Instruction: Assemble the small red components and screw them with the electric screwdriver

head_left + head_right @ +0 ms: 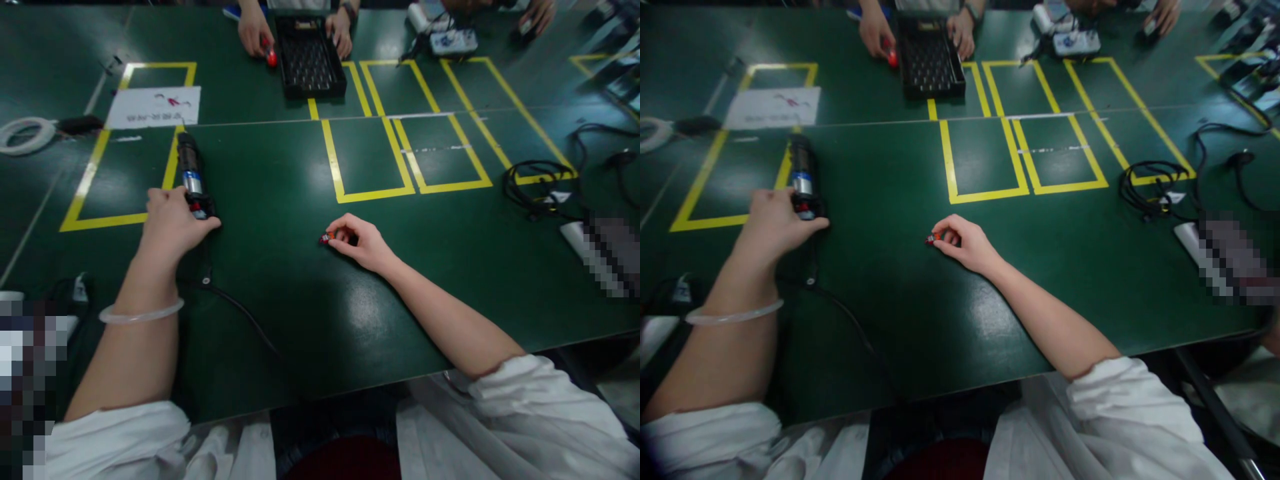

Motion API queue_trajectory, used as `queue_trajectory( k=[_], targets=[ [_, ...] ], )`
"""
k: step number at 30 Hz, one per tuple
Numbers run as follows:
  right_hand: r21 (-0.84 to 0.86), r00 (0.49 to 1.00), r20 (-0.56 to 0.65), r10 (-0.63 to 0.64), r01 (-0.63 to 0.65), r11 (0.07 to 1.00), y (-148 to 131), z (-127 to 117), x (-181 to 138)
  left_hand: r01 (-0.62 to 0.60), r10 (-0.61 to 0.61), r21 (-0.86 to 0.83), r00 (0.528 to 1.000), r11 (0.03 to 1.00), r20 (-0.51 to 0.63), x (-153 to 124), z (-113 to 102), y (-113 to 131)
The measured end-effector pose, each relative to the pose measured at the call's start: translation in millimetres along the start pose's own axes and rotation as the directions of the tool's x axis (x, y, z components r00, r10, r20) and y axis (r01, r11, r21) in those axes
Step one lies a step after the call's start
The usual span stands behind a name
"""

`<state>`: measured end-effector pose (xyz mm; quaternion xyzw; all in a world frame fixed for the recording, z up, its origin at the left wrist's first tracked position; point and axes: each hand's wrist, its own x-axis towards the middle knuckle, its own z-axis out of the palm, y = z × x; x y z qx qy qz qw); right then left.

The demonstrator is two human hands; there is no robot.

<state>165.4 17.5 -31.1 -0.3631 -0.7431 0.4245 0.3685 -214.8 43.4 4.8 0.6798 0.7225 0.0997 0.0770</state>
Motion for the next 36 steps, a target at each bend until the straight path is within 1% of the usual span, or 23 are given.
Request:
queue_trajectory(
  k=[1,3,7,11,14,18,25,36],
  targets=[
    [-0.007,1.000,-0.007,-0.012,0.012,1.000,0,0,0,0.026,-0.026,0.020,1.000,0.999,-0.005,-3,1,16],
    [-0.012,0.999,-0.019,-0.029,0.028,1.000,0,0,0,0.008,-0.008,0.020,1.000,1.000,0.000,-11,4,46],
    [0.005,0.999,-0.028,-0.018,0.018,1.000,2,1,0,-0.107,0.107,-0.016,0.994,0.994,0.006,-28,18,93],
    [0.022,0.999,-0.041,-0.004,0.005,1.000,4,2,0,-0.230,0.232,-0.054,0.973,0.972,0.022,-47,30,128],
    [0.012,0.999,-0.047,-0.016,0.017,1.000,2,3,-1,-0.295,0.299,-0.081,0.953,0.952,0.045,-59,33,146],
    [-0.021,0.998,-0.018,-0.062,0.061,0.998,-1,2,-2,-0.342,0.351,-0.111,0.934,0.933,0.072,-69,36,158],
    [-0.110,0.992,0.024,-0.124,0.126,0.986,-3,4,-1,-0.379,0.383,-0.069,0.922,0.923,0.055,-71,37,160],
    [-0.242,0.986,0.108,-0.129,0.152,0.958,-4,5,-3,-0.412,0.417,-0.080,0.906,0.908,0.068,-75,36,164]
  ],
)
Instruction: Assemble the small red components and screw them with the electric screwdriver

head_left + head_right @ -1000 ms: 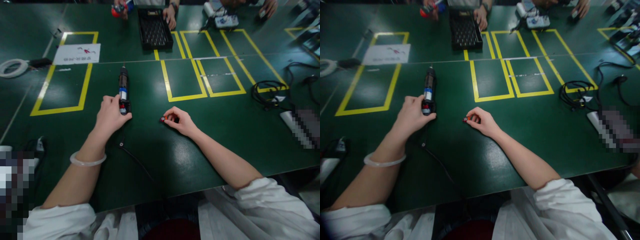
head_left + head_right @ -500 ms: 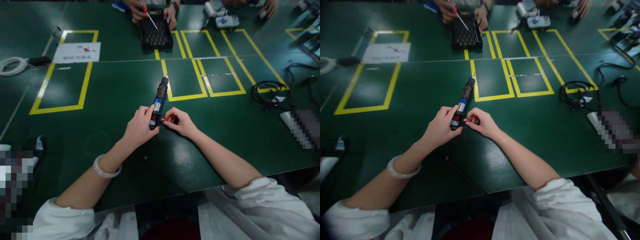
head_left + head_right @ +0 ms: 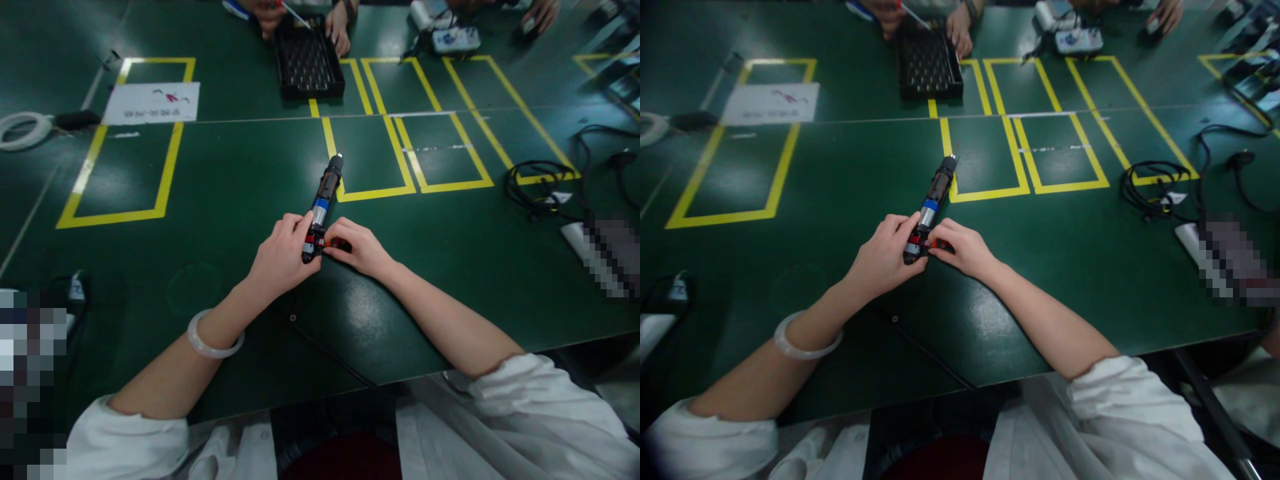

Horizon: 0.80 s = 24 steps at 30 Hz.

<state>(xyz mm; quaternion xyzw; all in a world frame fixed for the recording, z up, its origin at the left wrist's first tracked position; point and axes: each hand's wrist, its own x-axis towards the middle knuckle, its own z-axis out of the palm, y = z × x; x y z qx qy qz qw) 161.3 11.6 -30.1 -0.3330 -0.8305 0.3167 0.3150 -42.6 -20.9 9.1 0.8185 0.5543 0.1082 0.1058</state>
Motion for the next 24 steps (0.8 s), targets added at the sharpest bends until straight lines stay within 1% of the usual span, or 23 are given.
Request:
queue_trajectory(
  k=[6,9,15,21,24],
  targets=[
    [0.022,0.999,0.000,-0.048,0.048,0.999,-1,-1,-1,0.001,-0.001,0.000,1.000,1.000,0.005,0,-1,-1],
    [0.003,0.999,-0.002,-0.045,0.045,0.999,-2,-1,-1,0.008,-0.008,0.011,1.000,1.000,0.009,-1,0,-1],
    [0.014,0.998,-0.014,-0.062,0.062,0.998,1,1,-2,0.020,-0.016,0.113,0.999,0.993,-0.036,-3,4,6],
    [0.006,0.997,-0.077,0.007,-0.006,1.000,3,2,1,0.060,-0.051,0.149,0.997,0.987,-0.066,-2,5,11],
    [0.004,0.997,-0.077,0.017,-0.017,1.000,4,2,1,0.063,-0.051,0.154,0.996,0.986,-0.079,-1,6,11]
  ],
)
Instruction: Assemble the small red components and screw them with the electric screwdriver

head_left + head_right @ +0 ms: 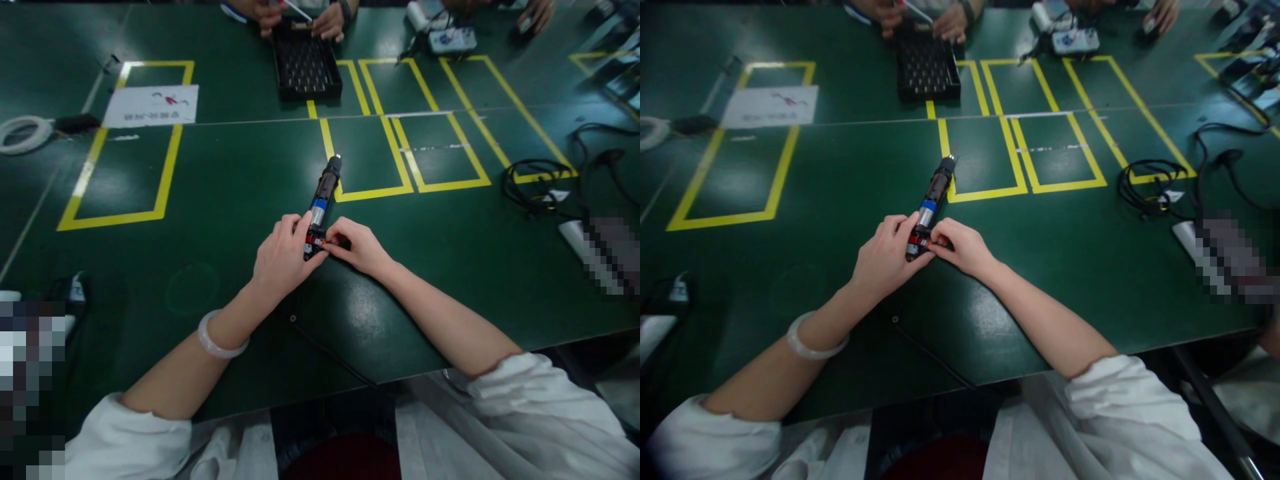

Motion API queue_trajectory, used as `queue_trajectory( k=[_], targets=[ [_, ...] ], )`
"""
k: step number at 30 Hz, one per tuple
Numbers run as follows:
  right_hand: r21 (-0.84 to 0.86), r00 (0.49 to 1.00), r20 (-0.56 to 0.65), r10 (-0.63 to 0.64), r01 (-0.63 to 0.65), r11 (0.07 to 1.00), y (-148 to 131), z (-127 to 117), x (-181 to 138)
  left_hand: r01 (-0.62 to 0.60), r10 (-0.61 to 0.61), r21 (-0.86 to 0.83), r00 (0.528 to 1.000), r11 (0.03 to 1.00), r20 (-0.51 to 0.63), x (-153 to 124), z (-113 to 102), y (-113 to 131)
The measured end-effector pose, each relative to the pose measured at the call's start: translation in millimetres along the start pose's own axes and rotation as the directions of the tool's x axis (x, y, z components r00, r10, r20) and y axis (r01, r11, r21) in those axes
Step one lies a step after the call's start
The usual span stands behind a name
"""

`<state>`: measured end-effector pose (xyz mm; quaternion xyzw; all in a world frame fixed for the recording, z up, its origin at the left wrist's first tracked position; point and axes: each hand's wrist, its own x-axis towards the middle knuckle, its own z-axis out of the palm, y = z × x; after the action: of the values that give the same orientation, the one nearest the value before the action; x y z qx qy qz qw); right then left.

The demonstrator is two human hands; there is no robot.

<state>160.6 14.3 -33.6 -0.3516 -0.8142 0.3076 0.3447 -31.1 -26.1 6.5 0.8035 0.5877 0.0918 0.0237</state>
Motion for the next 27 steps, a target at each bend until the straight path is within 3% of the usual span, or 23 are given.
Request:
queue_trajectory(
  k=[9,15,21,27],
  targets=[
    [0.071,1.000,0.003,0.017,-0.017,0.997,-2,-5,0,0.008,-0.008,0.010,1.000,1.000,0.000,2,-1,-3],
    [0.092,1.000,-0.002,0.012,-0.012,0.996,-2,-7,0,0.028,-0.032,0.071,0.998,0.997,0.045,7,-4,-22],
    [0.107,0.999,0.008,0.034,-0.035,0.994,-1,-7,0,0.211,-0.219,0.110,0.974,0.971,0.066,17,-17,-69],
    [0.113,0.999,0.022,0.046,-0.048,0.992,-2,-8,0,0.450,-0.455,0.087,0.888,0.889,0.065,18,-35,-138]
  ],
)
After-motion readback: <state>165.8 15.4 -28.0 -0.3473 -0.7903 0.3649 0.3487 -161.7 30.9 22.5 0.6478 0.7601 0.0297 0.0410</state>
